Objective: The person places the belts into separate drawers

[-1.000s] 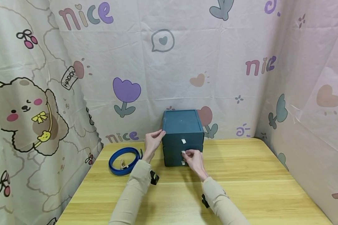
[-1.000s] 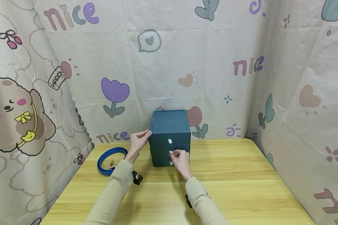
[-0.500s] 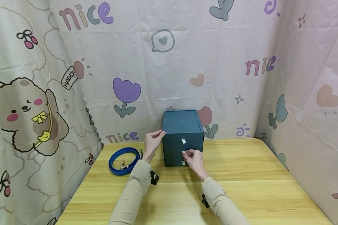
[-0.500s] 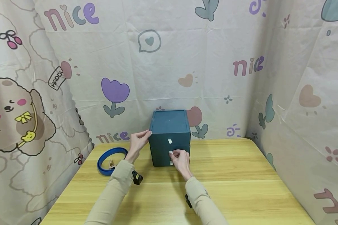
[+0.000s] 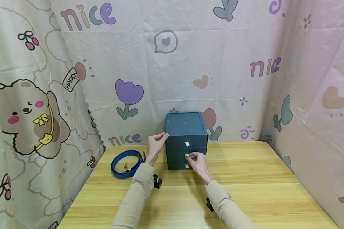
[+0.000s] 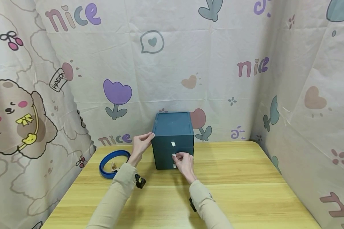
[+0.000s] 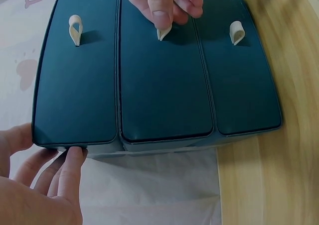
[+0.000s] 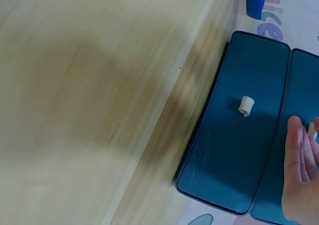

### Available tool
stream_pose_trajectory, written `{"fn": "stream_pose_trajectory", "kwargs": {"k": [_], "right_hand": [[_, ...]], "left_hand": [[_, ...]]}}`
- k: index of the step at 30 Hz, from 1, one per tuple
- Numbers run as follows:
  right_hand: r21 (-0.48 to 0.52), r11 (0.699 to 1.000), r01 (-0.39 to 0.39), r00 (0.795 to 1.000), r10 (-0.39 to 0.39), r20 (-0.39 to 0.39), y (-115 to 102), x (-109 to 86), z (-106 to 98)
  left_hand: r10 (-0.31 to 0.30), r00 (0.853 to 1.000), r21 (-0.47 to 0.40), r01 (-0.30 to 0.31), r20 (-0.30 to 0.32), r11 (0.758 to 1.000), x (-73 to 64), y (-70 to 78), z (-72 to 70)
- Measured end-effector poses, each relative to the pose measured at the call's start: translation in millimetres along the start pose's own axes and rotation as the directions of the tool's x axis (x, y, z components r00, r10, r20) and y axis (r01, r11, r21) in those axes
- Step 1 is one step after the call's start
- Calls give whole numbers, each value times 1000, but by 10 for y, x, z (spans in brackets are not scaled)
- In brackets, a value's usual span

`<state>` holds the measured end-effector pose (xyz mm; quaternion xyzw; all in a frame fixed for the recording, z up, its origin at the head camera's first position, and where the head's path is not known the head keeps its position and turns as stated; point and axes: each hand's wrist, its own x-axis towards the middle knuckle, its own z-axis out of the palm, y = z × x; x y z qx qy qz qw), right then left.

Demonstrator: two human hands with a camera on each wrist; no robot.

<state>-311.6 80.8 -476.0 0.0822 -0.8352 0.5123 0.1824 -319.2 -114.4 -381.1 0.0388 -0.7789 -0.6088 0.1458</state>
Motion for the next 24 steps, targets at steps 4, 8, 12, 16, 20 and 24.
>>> {"fn": "stream_pose_trajectory", "kwargs": {"k": [4,8,12,16,20,24], "right_hand": [[9,1000,-3,1000,3,4,6,-1,-19],[15,1000,17,1000,-17,-10,5,-1,-55],[1,998,70,996,-70,-55,-1,15,-91],[-1,989,146,983,-145,-117,-17,51,-137],[29,971,237,957,-228,-182,-60,94,-209],[47,942,333,916,-312,-250,-124,141,-304]], "left_hand": [[-3,1000,-8,3,1,1000,-10,-1,8],[19,1000,-26,-19,-5,999,-36,6,8],[59,998,-19,-59,-26,998,-55,7,11],[50,999,-15,-50,-22,999,-42,-4,18],[40,999,-2,-40,-17,999,-33,-7,30],[72,997,24,-72,-20,997,-81,2,37]]}}
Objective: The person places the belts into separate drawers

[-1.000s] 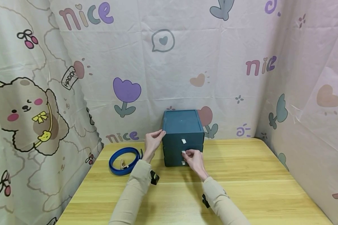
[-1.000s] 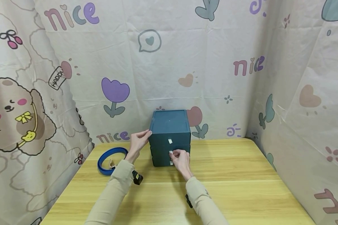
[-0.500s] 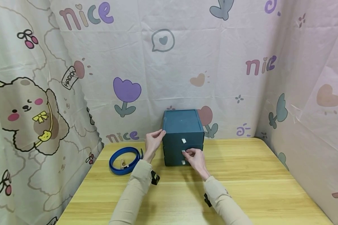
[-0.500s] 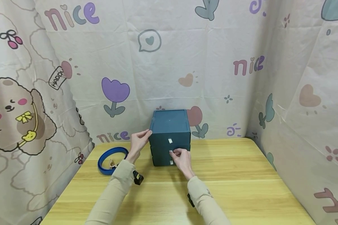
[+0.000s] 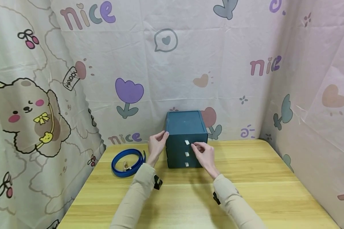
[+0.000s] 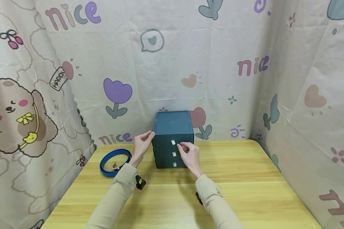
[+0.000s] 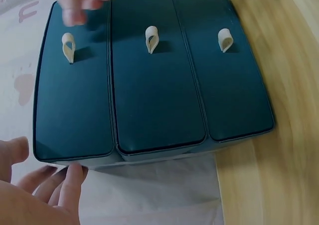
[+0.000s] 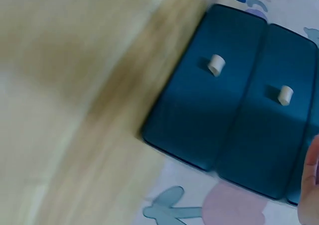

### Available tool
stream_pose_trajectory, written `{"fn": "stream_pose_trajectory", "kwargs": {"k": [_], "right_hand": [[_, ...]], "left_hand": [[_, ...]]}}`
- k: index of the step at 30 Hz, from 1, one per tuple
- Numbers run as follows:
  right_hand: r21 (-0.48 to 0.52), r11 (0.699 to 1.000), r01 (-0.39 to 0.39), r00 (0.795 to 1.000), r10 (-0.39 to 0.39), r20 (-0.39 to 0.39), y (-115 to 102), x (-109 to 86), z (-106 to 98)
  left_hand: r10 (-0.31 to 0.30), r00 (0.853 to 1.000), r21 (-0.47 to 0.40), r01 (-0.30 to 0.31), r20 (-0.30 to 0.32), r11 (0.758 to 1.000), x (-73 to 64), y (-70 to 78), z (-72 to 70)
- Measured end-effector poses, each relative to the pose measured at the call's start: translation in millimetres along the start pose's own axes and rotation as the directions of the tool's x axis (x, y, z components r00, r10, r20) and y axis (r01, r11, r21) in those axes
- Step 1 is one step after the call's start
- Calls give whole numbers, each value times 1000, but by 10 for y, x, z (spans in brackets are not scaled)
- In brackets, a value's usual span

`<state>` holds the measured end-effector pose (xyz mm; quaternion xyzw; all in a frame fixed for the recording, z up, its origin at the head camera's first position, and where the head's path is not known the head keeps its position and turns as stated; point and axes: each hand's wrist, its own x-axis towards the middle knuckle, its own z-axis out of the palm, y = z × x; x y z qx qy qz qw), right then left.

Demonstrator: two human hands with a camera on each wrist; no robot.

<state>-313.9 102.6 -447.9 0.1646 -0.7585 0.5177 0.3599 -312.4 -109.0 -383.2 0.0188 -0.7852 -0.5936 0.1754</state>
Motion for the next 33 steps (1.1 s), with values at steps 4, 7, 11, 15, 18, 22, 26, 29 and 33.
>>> {"fn": "stream_pose_trajectory", "kwargs": {"k": [4,7,11,15,18,22,26,29,33], "right_hand": [[24,993,112,990,-109,-87,-61,131,-76],[15,978,208,966,-202,-164,-73,241,-140],[2,967,256,942,-249,-227,-89,366,-218],[-33,980,195,955,-197,-224,-88,443,-276],[-64,991,114,975,-124,-182,-84,471,-308],[-60,998,12,996,-17,-87,-80,494,-335],[-44,996,-72,997,72,-14,-74,515,-344],[-52,991,-120,993,121,13,-73,531,-349],[-78,983,-169,984,173,46,-81,560,-349]], "left_hand": [[44,998,6,-44,-35,999,-68,1,-7],[75,995,-21,-77,-70,997,-137,-12,-3],[131,984,-60,-139,-123,988,-235,-52,-4],[207,959,-56,-222,-195,974,-321,-134,1],[263,937,-40,-279,-230,960,-401,-207,14],[306,916,-9,-319,-257,948,-524,-307,54],[301,913,6,-312,-275,950,-639,-451,136],[267,923,-23,-284,-276,959,-721,-586,228],[230,931,-50,-254,-283,966,-825,-740,381]]}}
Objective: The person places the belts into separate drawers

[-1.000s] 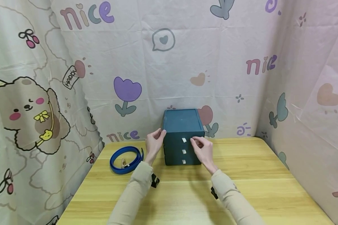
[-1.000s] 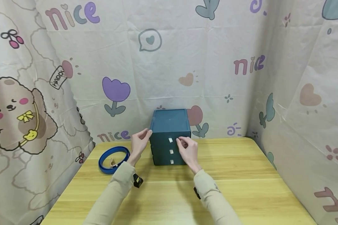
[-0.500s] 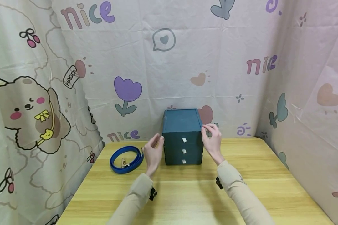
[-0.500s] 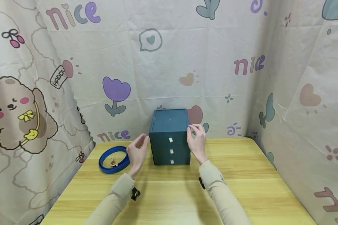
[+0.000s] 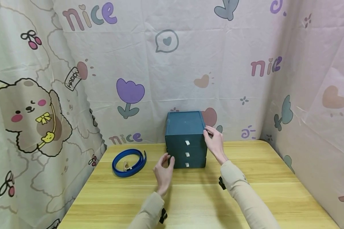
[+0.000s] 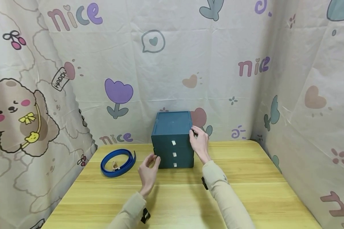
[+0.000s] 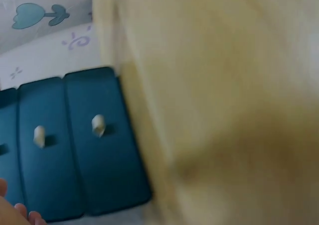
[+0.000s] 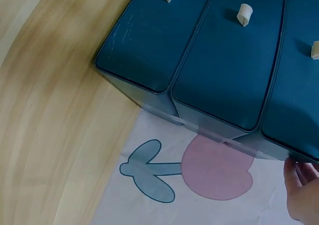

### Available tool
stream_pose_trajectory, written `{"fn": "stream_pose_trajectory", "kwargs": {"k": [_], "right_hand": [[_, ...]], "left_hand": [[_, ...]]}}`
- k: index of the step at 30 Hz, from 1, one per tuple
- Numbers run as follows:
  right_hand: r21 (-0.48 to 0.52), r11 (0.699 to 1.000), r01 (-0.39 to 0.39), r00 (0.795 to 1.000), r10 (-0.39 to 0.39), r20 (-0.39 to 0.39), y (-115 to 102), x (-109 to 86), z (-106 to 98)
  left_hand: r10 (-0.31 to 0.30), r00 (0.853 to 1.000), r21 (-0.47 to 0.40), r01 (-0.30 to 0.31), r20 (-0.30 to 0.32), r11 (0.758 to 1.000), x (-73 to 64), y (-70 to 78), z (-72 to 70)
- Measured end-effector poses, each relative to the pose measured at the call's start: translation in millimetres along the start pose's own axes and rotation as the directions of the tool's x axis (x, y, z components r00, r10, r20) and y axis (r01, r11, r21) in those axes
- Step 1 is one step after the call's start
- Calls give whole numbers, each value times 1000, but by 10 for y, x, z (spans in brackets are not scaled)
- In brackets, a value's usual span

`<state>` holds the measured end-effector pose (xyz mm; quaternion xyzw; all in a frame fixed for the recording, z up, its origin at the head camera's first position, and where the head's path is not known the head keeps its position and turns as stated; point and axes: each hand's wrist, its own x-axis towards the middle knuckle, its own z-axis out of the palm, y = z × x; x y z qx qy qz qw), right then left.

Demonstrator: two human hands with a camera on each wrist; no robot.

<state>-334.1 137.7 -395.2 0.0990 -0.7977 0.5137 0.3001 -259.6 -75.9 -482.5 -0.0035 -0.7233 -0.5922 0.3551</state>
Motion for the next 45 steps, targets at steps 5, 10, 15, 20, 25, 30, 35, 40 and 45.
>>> {"fn": "stream_pose_trajectory", "kwargs": {"k": [5,10,15,20,25,30,35,40,45], "right_hand": [[-22,999,-35,999,35,23,-26,36,5],[-15,998,-62,998,63,30,-38,60,-3],[-27,998,-62,998,63,29,-47,77,-7],[-47,997,-57,998,59,27,-38,97,-21],[-82,995,-49,998,52,42,-29,112,-54],[-96,994,-50,997,55,55,-41,119,-83],[-81,994,-68,996,73,58,-46,113,-93],[-74,992,-99,993,104,60,-28,99,-89],[-77,991,-109,992,113,61,-41,100,-82]], "left_hand": [[-58,998,19,58,-11,998,-164,-111,144],[-150,989,8,150,-10,989,-268,-191,286],[-227,974,-2,227,-10,974,-324,-224,424],[-299,954,16,299,1,954,-352,-232,540],[-345,938,35,345,12,938,-387,-252,627],[-366,931,42,365,2,930,-392,-275,682],[-377,926,54,376,3,925,-380,-304,715],[-391,921,68,390,-3,918,-364,-330,739],[-403,915,63,403,-4,913,-342,-358,765]]}}
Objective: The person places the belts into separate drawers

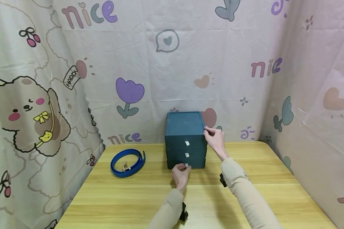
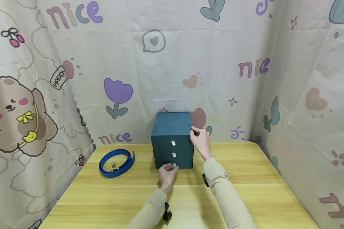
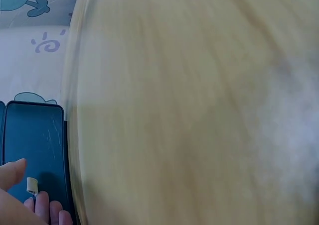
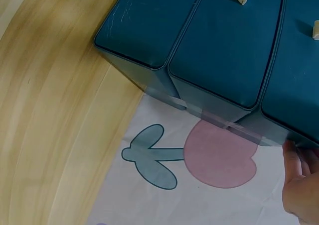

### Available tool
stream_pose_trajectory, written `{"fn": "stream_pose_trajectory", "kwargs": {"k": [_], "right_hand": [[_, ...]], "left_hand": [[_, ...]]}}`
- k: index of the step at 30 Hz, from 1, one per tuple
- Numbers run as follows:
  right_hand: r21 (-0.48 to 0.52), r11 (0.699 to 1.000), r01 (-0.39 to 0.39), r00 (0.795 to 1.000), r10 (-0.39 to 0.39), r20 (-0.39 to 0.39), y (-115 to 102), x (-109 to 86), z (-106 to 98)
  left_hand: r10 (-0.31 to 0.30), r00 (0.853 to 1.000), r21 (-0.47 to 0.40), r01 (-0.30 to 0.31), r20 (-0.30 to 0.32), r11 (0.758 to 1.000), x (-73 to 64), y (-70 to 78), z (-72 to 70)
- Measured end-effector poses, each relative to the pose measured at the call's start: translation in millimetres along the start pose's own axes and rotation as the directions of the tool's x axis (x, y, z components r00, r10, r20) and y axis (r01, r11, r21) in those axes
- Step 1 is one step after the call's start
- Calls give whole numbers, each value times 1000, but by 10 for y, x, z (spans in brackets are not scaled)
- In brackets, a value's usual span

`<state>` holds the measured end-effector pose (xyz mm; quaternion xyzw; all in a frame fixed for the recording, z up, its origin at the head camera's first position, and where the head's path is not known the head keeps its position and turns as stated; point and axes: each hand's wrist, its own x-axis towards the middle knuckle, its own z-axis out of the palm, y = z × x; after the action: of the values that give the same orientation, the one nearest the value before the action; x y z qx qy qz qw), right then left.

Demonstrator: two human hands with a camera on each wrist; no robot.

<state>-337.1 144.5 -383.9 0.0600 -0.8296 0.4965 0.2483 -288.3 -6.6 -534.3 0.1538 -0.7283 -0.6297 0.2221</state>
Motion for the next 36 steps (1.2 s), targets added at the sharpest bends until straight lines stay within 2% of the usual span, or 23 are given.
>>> {"fn": "stream_pose_trajectory", "kwargs": {"k": [13,20,26,33,36], "right_hand": [[47,999,-19,999,18,28,-26,7,-11],[54,998,-29,999,27,39,-35,11,-30],[56,998,-33,999,30,44,-32,13,-39],[59,998,-37,998,34,45,-14,10,-41],[63,997,-38,998,35,47,-8,9,-39]], "left_hand": [[-24,999,30,25,-32,999,71,3,33],[24,998,95,-19,-54,995,82,-4,26],[58,998,93,-54,-41,994,80,-1,13],[166,985,88,-161,-51,983,39,-7,-11],[143,989,78,-140,-26,987,40,-15,-16]]}}
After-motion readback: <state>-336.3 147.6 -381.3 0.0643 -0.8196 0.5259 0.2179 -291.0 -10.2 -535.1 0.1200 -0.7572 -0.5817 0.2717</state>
